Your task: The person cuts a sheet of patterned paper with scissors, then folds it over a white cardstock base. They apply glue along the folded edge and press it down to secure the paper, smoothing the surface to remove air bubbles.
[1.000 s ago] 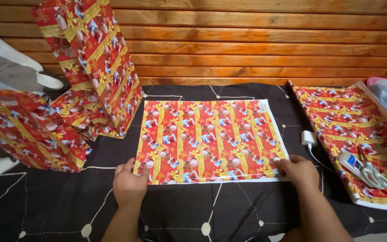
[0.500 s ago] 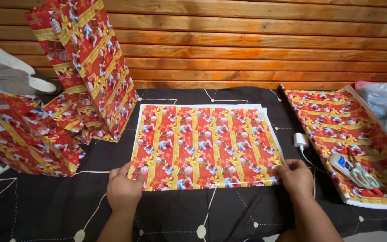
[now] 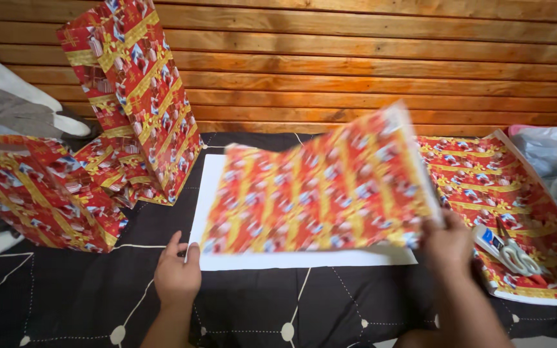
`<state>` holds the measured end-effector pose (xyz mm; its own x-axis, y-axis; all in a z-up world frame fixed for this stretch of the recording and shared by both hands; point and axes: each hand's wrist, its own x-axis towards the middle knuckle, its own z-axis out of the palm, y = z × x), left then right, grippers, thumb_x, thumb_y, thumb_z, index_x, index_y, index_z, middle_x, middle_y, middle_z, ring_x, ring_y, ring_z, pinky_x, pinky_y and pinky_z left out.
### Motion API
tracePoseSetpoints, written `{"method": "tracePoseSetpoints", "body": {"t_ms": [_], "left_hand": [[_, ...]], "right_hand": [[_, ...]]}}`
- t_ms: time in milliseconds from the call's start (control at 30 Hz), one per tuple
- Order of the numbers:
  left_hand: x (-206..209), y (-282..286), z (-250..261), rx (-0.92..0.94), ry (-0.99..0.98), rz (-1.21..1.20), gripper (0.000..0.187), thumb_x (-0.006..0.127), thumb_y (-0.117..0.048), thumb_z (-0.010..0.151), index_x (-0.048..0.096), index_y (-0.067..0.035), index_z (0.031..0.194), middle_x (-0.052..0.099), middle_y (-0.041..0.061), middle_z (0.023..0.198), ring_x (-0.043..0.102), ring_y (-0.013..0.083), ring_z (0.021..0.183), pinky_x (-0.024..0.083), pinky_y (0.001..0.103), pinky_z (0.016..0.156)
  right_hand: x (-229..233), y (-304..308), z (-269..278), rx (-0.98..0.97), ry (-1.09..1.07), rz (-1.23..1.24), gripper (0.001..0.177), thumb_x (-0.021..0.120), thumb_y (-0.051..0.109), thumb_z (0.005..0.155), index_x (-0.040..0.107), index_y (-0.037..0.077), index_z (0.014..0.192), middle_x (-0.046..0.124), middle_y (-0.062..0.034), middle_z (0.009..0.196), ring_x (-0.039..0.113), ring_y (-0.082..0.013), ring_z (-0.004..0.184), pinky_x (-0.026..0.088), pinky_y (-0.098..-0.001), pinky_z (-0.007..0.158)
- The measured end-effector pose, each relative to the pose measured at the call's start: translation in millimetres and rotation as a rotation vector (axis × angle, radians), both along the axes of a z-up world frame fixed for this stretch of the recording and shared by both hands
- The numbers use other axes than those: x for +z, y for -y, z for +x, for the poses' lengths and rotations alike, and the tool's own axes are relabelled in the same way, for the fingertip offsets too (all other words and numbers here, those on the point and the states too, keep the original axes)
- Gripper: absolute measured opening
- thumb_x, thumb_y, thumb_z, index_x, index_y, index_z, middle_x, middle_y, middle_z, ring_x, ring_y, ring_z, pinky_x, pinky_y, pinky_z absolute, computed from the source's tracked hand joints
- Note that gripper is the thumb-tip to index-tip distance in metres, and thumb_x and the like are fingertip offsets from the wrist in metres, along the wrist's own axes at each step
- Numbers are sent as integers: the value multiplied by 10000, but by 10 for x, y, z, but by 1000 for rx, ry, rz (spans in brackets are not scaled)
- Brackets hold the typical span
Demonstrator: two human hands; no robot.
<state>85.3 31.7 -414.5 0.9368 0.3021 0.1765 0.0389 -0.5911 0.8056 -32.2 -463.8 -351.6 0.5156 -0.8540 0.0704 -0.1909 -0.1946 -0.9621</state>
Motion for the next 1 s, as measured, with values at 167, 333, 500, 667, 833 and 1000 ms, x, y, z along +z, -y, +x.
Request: {"method": "tracePoseSetpoints", "body": {"t_ms": [167, 333, 500, 667, 833, 1000], "left_hand": [[22, -21, -19, -41, -5, 72, 683, 722, -276, 814, 558, -93, 1451, 730, 87, 1179, 682, 302, 1050, 523, 418, 908], [163, 32, -100, -56, -24, 91, 662, 713, -214, 817, 567, -149, 1460, 725, 111, 1181, 674, 325, 1111, 513, 428, 948], [261, 82, -147, -66, -57, 77, 560, 674, -150, 842, 630, -204, 1398, 711, 131, 1258, 670, 337, 1148, 513, 432, 965], [194, 52, -145, -65, -71, 124, 566, 689, -150, 838, 639, -231, 1396, 703, 147, 1260, 683, 343, 1121, 526, 433, 950], [126, -21, -108, -75, -145, 67, 577, 678, -168, 846, 624, -244, 1415, 773, 108, 1045, 746, 307, 921, 555, 421, 864], [135, -25, -98, -42, -99, 66, 606, 665, -158, 811, 637, -233, 1412, 768, 90, 995, 731, 306, 875, 548, 422, 825]], "right_hand": [[-25, 940, -187, -207, 206, 131, 227, 706, 57, 962, 650, 23, 1180, 636, -57, 824, 579, -137, 592, 479, -308, 500], [-287, 1842, -647, -403, 267, 189, 219, 695, 50, 959, 651, 17, 1172, 644, -66, 845, 595, -150, 613, 488, -313, 507], [-647, 2181, -1207, -561, 180, 225, 212, 684, 43, 957, 653, 11, 1164, 653, -75, 867, 612, -163, 635, 498, -318, 514], [-752, 2242, -1479, -622, 110, 257, 206, 674, 36, 954, 654, 5, 1157, 662, -84, 888, 628, -175, 656, 507, -323, 521], [-586, 2456, -1480, -577, 144, 227, 200, 663, 29, 952, 655, -1, 1149, 670, -93, 910, 644, -188, 677, 517, -329, 529], [-664, 2396, -1702, -588, 184, 219, 194, 653, 22, 949, 657, -7, 1141, 679, -102, 931, 660, -201, 699, 526, -334, 536]]}}
